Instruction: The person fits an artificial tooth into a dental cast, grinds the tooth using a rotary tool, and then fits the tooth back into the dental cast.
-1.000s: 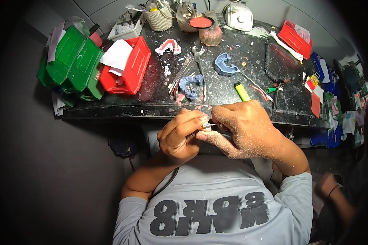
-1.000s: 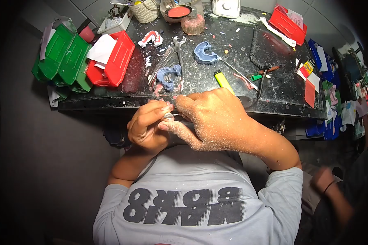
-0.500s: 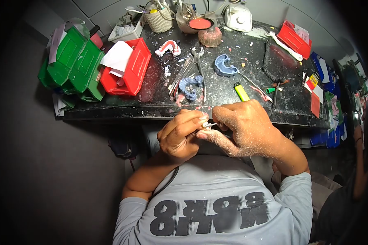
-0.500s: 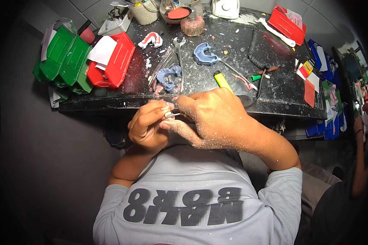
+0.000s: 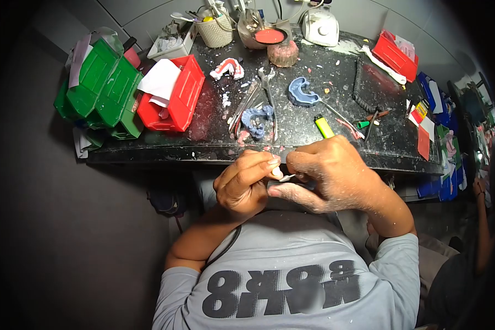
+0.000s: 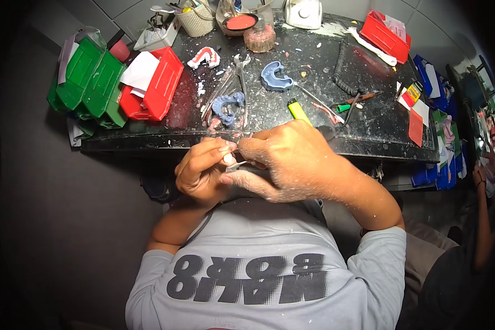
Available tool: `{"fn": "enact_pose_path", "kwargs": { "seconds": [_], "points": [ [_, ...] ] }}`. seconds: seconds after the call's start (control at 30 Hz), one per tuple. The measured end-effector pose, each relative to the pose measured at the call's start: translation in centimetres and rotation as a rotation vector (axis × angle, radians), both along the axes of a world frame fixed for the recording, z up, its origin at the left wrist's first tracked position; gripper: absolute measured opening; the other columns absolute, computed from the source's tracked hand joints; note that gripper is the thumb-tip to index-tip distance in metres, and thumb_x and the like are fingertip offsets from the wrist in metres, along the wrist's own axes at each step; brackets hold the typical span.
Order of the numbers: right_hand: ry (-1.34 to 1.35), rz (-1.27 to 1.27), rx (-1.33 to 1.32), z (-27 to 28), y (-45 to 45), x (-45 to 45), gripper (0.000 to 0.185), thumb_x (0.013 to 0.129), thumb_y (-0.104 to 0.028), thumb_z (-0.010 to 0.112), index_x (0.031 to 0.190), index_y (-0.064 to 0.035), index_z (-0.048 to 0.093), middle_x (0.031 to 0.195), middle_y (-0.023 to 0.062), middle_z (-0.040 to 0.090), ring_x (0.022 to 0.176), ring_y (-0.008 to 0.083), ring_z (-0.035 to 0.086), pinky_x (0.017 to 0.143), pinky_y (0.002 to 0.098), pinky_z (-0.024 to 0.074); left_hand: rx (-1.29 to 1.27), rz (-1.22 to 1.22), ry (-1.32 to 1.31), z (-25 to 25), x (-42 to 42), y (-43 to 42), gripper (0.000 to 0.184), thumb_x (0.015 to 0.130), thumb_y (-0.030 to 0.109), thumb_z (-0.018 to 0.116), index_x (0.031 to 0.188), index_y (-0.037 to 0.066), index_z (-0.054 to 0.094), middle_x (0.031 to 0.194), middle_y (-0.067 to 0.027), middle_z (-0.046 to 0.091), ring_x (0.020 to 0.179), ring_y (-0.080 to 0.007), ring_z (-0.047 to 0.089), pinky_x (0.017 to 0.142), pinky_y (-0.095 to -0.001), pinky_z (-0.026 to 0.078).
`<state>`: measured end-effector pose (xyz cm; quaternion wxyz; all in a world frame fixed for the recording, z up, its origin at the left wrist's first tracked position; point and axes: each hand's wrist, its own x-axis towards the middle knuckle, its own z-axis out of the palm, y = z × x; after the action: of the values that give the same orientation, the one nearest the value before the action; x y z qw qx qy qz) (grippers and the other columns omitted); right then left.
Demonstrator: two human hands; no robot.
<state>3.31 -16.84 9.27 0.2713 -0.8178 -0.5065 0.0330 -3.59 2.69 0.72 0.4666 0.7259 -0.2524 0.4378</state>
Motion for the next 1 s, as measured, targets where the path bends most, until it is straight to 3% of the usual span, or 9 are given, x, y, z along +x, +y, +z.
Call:
{"fn": "enact_pose_path", "kwargs": {
  "seconds": [0.1, 0.2, 0.3, 0.47, 0.53, 0.8, 0.87, 0.9, 1.0],
  "points": [
    [0.097, 0.031, 0.117, 2.2, -1.1, 2.4, 0.038, 0.091, -0.039, 0.075, 0.078, -0.0047, 0.063, 0.064, 0.0125, 0.061, 0.062, 0.0369, 0.065, 0.059, 0.0415, 0.0511, 0.027, 0.009, 0.0, -0.5, 0.0, 0.3, 0.023, 0.09, -0.011, 0.07, 0.11, -0.001, 0.065, 0.104, -0.0204, 0.073, 0.086, -0.0263, 0.075, 0.077, -0.036, 0.062],
    [-0.06, -0.223, 0.064, 2.3, -2.0, 7.9, 0.034, 0.096, -0.031, 0.068, 0.089, 0.0017, 0.061, 0.082, 0.0234, 0.064, 0.083, 0.0444, 0.066, 0.073, 0.0501, 0.052, -0.028, -0.001, -0.003, -0.8, 0.3, 0.1, 0.03, 0.087, -0.02, 0.067, 0.109, -0.001, 0.064, 0.102, -0.0198, 0.073, 0.086, -0.0245, 0.075, 0.075, -0.0333, 0.063],
    [-0.27, -0.399, -0.052, -1.0, -3.5, 14.7, 0.027, 0.103, -0.022, 0.059, 0.102, 0.0052, 0.06, 0.101, 0.0292, 0.066, 0.102, 0.0495, 0.063, 0.09, 0.055, 0.0496, -0.03, 0.025, 0.009, -0.7, 0.2, 0.1, 0.029, 0.087, -0.019, 0.069, 0.109, 0.0, 0.065, 0.1, -0.019, 0.073, 0.086, -0.0236, 0.075, 0.075, -0.033, 0.063],
    [-0.332, -0.436, -0.197, -3.7, -6.2, 20.5, 0.021, 0.1, -0.015, 0.063, 0.101, 0.0065, 0.064, 0.101, 0.0294, 0.066, 0.103, 0.0482, 0.064, 0.09, 0.0531, 0.0508, -0.08, -0.03, 0.088, -0.8, 0.2, 0.2, 0.016, 0.097, -0.003, 0.07, 0.111, -0.002, 0.063, 0.104, -0.0191, 0.072, 0.092, -0.0221, 0.074, 0.078, -0.0307, 0.061],
    [-0.32, -0.453, -0.222, -4.5, -6.6, 21.2, 0.013, 0.096, -0.006, 0.066, 0.1, 0.0062, 0.067, 0.105, 0.0268, 0.066, 0.101, 0.0473, 0.064, 0.087, 0.0511, 0.0505, -0.099, -0.041, 0.096, -1.3, 0.6, 0.1, 0.016, 0.098, -0.002, 0.069, 0.112, -0.002, 0.063, 0.106, -0.0184, 0.071, 0.092, -0.0207, 0.073, 0.079, -0.0301, 0.061],
    [-0.254, -0.465, -0.376, -3.5, -7.4, 20.8, 0.013, 0.084, 0.0, 0.071, 0.096, 0.0046, 0.07, 0.102, 0.0265, 0.067, 0.102, 0.0447, 0.068, 0.088, 0.051, 0.0546, -0.393, -0.171, 0.343, -1.6, 0.5, -0.9, 0.017, 0.103, -0.005, 0.059, 0.119, -0.008, 0.062, 0.108, -0.0156, 0.069, 0.084, -0.014, 0.067, 0.078, -0.0274, 0.057],
    [-0.434, -0.532, -0.208, -1.6, -6.4, 16.4, 0.017, 0.088, -0.006, 0.074, 0.101, 0.0031, 0.07, 0.1, 0.0251, 0.068, 0.099, 0.0428, 0.069, 0.086, 0.0502, 0.0553, -0.378, -0.231, 0.437, -1.5, 0.6, -0.7, 0.022, 0.103, -0.006, 0.057, 0.123, -0.01, 0.063, 0.107, -0.0163, 0.069, 0.083, -0.0132, 0.066, 0.077, -0.0273, 0.056],
    [-0.386, -0.461, -0.001, -1.4, -6.0, 14.3, 0.021, 0.09, -0.013, 0.075, 0.103, 0.0027, 0.069, 0.096, 0.0227, 0.069, 0.095, 0.0411, 0.069, 0.082, 0.0482, 0.0555, -0.377, -0.232, 0.435, -1.5, 0.7, -0.9, 0.022, 0.103, -0.006, 0.057, 0.123, -0.01, 0.063, 0.107, -0.0163, 0.069, 0.083, -0.0132, 0.066, 0.077, -0.0273, 0.056],
    [-0.096, -0.158, 0.378, -0.9, -3.4, 6.0, 0.017, 0.089, -0.012, 0.078, 0.098, 0.0008, 0.072, 0.091, 0.019, 0.072, 0.084, 0.0342, 0.072, 0.077, 0.0406, 0.0569, -0.397, -0.292, 0.496, -2.0, 0.9, -2.0, 0.023, 0.102, -0.005, 0.058, 0.123, -0.011, 0.067, 0.11, -0.0167, 0.068, 0.082, -0.0134, 0.066, 0.074, -0.0264, 0.056]
  ]
}}
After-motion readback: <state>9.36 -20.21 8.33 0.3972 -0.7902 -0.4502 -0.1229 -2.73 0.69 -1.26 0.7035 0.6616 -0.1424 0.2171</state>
